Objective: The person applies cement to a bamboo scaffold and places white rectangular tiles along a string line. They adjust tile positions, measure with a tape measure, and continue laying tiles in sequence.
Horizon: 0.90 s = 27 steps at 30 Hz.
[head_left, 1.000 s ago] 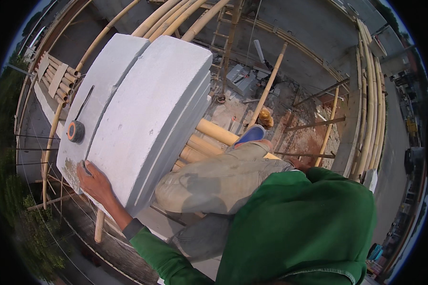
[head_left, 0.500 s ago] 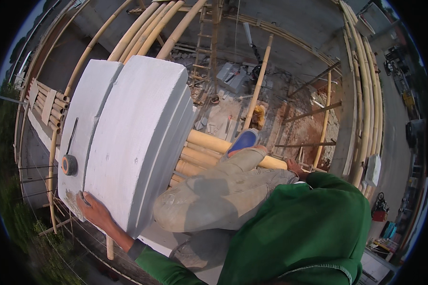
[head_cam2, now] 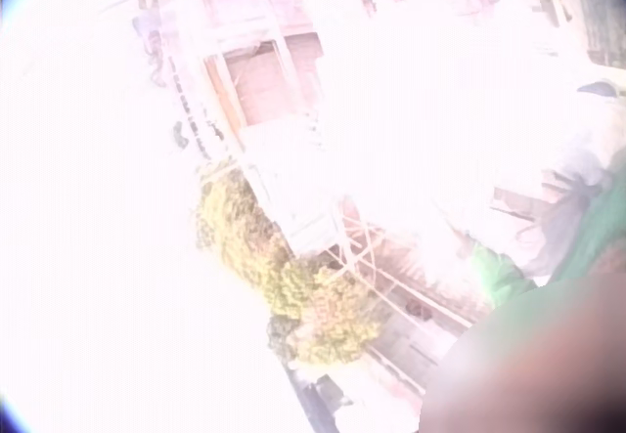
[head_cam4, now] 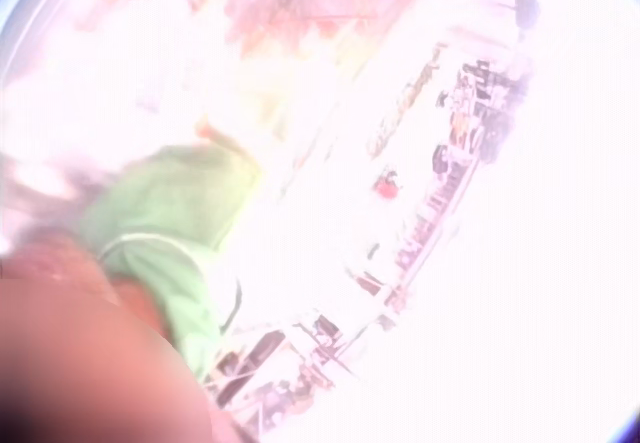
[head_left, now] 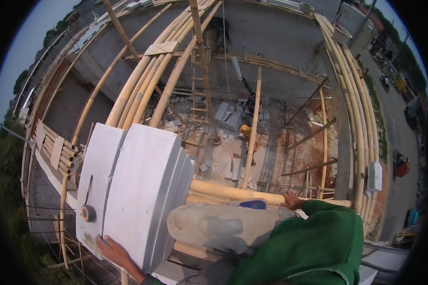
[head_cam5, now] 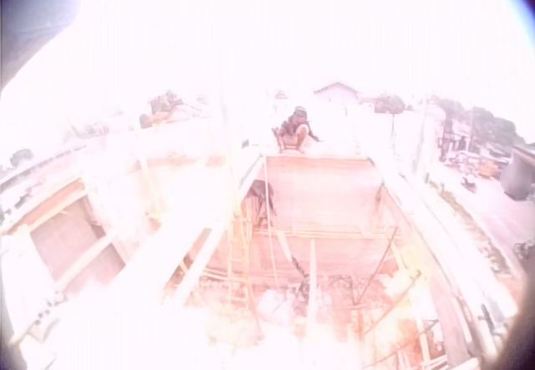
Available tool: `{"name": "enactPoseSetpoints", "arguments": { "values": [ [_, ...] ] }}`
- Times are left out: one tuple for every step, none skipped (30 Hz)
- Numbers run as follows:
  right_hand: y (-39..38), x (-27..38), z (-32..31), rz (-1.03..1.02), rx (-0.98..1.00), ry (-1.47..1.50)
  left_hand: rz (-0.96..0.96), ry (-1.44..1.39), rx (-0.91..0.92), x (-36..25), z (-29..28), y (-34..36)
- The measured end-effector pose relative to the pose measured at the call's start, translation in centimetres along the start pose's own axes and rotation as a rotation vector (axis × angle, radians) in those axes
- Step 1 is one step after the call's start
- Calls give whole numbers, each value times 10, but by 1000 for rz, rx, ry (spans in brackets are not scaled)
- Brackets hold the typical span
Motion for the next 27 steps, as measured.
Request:
{"name": "enactPoseSetpoints", "arguments": {
  "values": [
    [-1,0,1,-20,-23,-9,-14,-22,17,3,2,-1],
    [-3,-2,3,-17,-28,-7,-32,-39,43,6,5,-3],
    [-3,-3,4,-35,-39,-46,-47,-40,59,9,9,-2],
    [-5,-2,2,-72,-85,-45,-45,-49,60,10,12,-2],
    [-6,-1,2,-104,-95,-51,-51,-62,49,12,14,-1],
    [-7,1,0,-142,-111,-66,-63,-76,39,15,16,0],
    [-8,2,-2,-154,-134,-53,-56,-87,36,17,17,0],
    [-9,3,-4,-172,-153,-47,-51,-82,43,18,20,-1],
    [-11,6,-5,-191,-165,-39,-42,-70,46,21,21,0],
    [-11,6,-7,-183,-166,-55,-28,-53,50,22,21,0],
    [-12,7,-7,-170,-163,-64,-43,-66,48,26,21,-1],
    [-13,6,-7,-152,-164,-66,-47,-77,49,27,21,0],
    [-15,12,-10,-220,-213,-46,-45,-88,61,27,22,1],
    [-14,9,-8,-174,-186,-49,-40,-87,62,28,22,2],
    [-14,7,-8,-157,-193,-42,-48,-89,74,29,24,2],
    [-15,7,-8,-171,-213,-31,-59,-94,71,30,24,3],
    [-16,9,-9,-215,-248,-42,-64,-84,68,30,24,4],
    [-17,11,-11,-272,-296,-59,-75,-77,50,31,23,4],
    [-19,13,-13,-325,-355,-73,-97,-59,54,33,24,4],
    [-18,11,-12,-321,-344,-84,-81,-92,49,32,23,5],
    [-17,10,-11,-313,-345,-90,-74,-113,65,32,24,5],
    [-16,8,-10,-306,-344,-95,-101,-131,84,35,23,5],
    [-15,6,-9,-288,-328,-82,-82,-127,79,34,21,4],
    [-14,4,-7,-268,-318,-89,-93,-115,82,34,21,4],
    [-13,2,-5,-250,-316,-88,-78,-100,78,34,18,3],
    [-13,1,-5,-233,-325,-87,-97,-87,90,36,16,2],
    [-13,1,-4,-245,-338,-86,-92,-81,85,35,15,3]
  ]
}}
Point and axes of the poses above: each hand's wrist, its own y-axis towards the middle knuckle, its own z-axis out of the palm, x = y × z, the point moved 7 cm from there along y, towards the middle knuckle, and after that the axes turned 14 degrees about y, right-handed, at the moved point
